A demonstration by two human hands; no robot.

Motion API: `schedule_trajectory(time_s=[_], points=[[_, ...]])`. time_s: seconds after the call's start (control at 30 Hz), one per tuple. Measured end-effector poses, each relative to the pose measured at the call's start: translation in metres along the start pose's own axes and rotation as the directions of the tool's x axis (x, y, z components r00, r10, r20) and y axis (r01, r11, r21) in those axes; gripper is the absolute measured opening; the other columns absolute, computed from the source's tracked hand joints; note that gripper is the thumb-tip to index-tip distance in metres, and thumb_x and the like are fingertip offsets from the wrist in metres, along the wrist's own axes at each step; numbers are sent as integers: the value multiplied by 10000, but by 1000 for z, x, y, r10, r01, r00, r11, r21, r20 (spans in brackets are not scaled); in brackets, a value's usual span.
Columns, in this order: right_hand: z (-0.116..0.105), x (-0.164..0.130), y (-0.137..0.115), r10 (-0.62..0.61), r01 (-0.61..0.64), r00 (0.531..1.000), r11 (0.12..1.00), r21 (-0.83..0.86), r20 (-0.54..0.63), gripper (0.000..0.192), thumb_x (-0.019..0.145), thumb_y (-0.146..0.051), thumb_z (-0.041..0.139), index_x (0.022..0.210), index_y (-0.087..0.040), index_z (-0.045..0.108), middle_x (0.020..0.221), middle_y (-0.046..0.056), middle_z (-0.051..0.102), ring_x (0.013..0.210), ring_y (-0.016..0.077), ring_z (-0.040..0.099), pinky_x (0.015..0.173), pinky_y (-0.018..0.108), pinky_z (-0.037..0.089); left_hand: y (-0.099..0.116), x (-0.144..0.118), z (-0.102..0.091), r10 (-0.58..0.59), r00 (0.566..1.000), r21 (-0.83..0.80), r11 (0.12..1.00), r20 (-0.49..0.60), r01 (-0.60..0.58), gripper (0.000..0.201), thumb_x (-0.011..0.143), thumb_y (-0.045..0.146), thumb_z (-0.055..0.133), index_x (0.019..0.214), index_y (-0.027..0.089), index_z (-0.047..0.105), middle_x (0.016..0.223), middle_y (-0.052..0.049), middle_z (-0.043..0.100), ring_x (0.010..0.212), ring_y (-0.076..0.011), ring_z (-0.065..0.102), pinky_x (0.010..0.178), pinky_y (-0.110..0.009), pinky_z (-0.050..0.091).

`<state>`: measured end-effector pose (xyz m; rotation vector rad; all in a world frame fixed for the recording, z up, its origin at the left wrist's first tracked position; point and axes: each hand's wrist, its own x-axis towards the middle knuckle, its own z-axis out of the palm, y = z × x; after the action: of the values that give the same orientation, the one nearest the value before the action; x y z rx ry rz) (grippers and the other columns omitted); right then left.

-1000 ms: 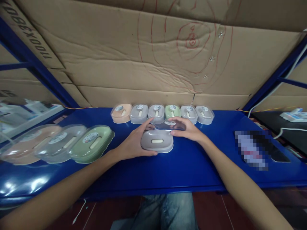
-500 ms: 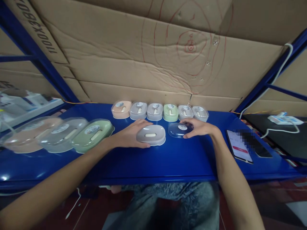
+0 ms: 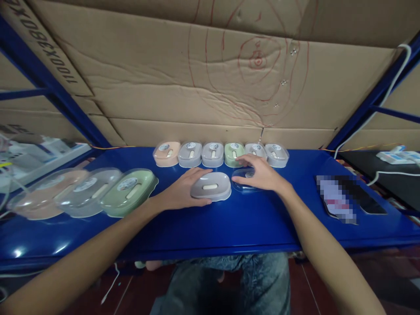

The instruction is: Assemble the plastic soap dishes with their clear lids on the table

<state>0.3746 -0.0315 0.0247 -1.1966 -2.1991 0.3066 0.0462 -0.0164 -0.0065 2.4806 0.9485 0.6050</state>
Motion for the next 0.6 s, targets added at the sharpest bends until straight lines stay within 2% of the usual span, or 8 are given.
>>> schedule_trajectory(time_s=[0.07, 0.1, 0.17, 0.23, 0.33, 0.47, 0.6], points=[[22, 4, -20, -91, 99, 988, 994, 56, -122, 547, 919, -583, 810, 1320, -223, 718, 1256, 140, 746, 1141, 336, 732, 1042, 558, 600, 0, 1, 3, 38, 999, -10, 999, -8, -38, 962, 821, 654, 868, 1616, 262, 495, 1575, -154, 583, 1499, -439, 493, 1294, -666, 328], [33, 4, -28, -138, 146, 983, 987, 62, -123, 554, 930, -573, 800, 1354, -233, 697, 1304, 143, 721, 1198, 338, 713, 1073, 560, 588, 0, 1, 5, 58, 998, -14, 998, -10, -59, 953, 834, 641, 864, 1619, 259, 483, 1577, -149, 585, 1490, -425, 502, 1299, -654, 328], [53, 2, -37, -231, 234, 971, 970, 60, -62, 677, 901, -581, 825, 1460, -253, 627, 1402, 150, 660, 1342, 357, 647, 1165, 582, 539, 1, 2, 8, 97, 995, -20, 995, -19, -97, 920, 856, 613, 856, 1612, 247, 479, 1570, -141, 593, 1468, -400, 520, 1292, -620, 354], [65, -1, -41, -269, 268, 963, 962, 46, 14, 781, 893, -586, 832, 1545, -260, 551, 1496, 163, 592, 1427, 363, 589, 1209, 585, 515, 2, 3, 11, 118, 993, -24, 993, -28, -118, 872, 864, 581, 851, 1586, 243, 498, 1554, -135, 602, 1448, -388, 530, 1274, -594, 388], [70, -5, -39, -253, 254, 964, 967, -7, 79, 833, 911, -607, 807, 1600, -262, 492, 1575, 182, 522, 1452, 381, 571, 1204, 602, 525, 3, 2, 13, 105, 994, -27, 994, -25, -106, 935, 831, 544, 866, 1618, 253, 453, 1582, -139, 567, 1467, -398, 503, 1269, -603, 398], [67, -5, -36, -228, 236, 966, 970, -54, 125, 848, 928, -655, 773, 1616, -257, 477, 1560, 194, 533, 1387, 399, 621, 1143, 619, 572, 5, -2, 14, 73, 997, -38, 997, 20, -72, 1152, 793, 543, 872, 1725, 242, 265, 1714, -178, 406, 1567, -431, 394, 1290, -637, 371], [65, -4, -37, -252, 265, 955, 962, -64, 153, 827, 950, -666, 750, 1613, -255, 475, 1511, 190, 572, 1384, 392, 613, 1138, 612, 573, 3, -5, 12, 62, 998, -74, 995, 16, -61, 1168, 812, 568, 857, 1744, 266, 221, 1721, -182, 388, 1586, -433, 373, 1289, -649, 372]])
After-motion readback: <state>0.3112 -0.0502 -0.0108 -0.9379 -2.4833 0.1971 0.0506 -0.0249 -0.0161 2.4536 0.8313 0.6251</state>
